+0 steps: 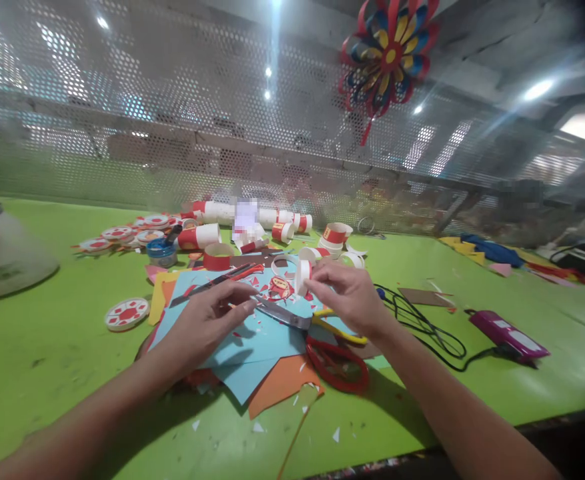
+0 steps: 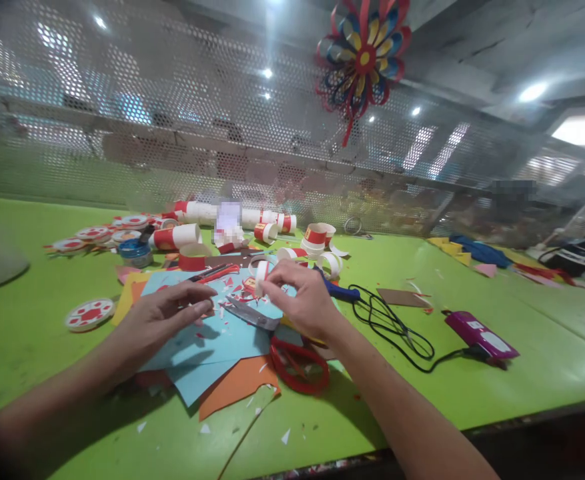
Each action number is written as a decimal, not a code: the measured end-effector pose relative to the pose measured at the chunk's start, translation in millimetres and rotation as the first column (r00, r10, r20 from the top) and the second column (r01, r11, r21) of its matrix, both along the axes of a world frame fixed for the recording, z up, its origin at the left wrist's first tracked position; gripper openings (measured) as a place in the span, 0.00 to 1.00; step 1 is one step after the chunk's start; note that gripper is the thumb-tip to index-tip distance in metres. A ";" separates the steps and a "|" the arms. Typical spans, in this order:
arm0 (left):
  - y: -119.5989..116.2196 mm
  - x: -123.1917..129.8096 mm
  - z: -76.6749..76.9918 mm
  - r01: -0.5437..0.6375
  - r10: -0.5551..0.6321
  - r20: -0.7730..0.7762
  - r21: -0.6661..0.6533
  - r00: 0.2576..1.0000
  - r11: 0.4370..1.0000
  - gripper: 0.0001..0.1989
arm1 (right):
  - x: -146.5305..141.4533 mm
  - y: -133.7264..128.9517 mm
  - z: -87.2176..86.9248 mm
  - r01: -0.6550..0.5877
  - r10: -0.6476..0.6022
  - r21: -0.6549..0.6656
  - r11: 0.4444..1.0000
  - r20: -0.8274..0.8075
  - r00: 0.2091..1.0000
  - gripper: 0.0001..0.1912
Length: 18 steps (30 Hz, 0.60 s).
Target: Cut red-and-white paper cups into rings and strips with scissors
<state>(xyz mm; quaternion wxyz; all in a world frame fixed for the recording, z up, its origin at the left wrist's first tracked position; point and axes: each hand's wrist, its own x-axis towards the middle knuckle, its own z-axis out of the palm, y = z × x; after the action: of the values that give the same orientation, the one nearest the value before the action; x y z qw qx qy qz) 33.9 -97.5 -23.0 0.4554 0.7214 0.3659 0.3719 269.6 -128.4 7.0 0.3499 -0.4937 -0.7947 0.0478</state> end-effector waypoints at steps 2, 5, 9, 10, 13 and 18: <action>-7.1 3.5 4.8 0.142 -0.121 0.134 -0.160 0.984 0.977 0.20 | -11.2 -11.1 0.4 -0.139 0.144 0.062 0.988 -0.092 0.985 0.10; -16.4 9.1 7.8 0.325 -0.256 0.278 -0.239 0.926 0.915 0.24 | -25.7 -21.8 -6.8 -0.259 0.273 0.112 0.960 -0.142 0.951 0.07; -20.2 15.4 3.6 0.343 -0.222 0.373 -0.300 0.901 0.890 0.28 | -34.7 -25.4 -15.6 -0.342 0.353 0.127 0.931 -0.075 0.933 0.08; -19.8 16.3 2.1 0.328 -0.191 0.389 -0.323 0.901 0.888 0.31 | -36.0 -25.4 -16.9 -0.360 0.369 0.141 0.922 -0.041 0.928 0.08; -17.3 15.8 -1.7 0.307 -0.149 0.393 -0.378 0.907 0.873 0.34 | -37.1 -25.5 -18.5 -0.404 0.407 0.202 0.892 0.029 0.913 0.07; -11.3 5.9 -2.4 0.295 -0.119 0.415 -0.390 0.902 0.873 0.23 | -14.2 -26.6 -8.7 -0.278 0.271 0.046 0.960 0.116 0.956 0.09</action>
<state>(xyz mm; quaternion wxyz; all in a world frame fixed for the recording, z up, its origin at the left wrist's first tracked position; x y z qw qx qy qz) 39.8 -108.8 -25.3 0.7071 0.5487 0.2652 0.3587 255.4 -155.0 -1.7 0.3114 -0.3694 -0.8744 0.0446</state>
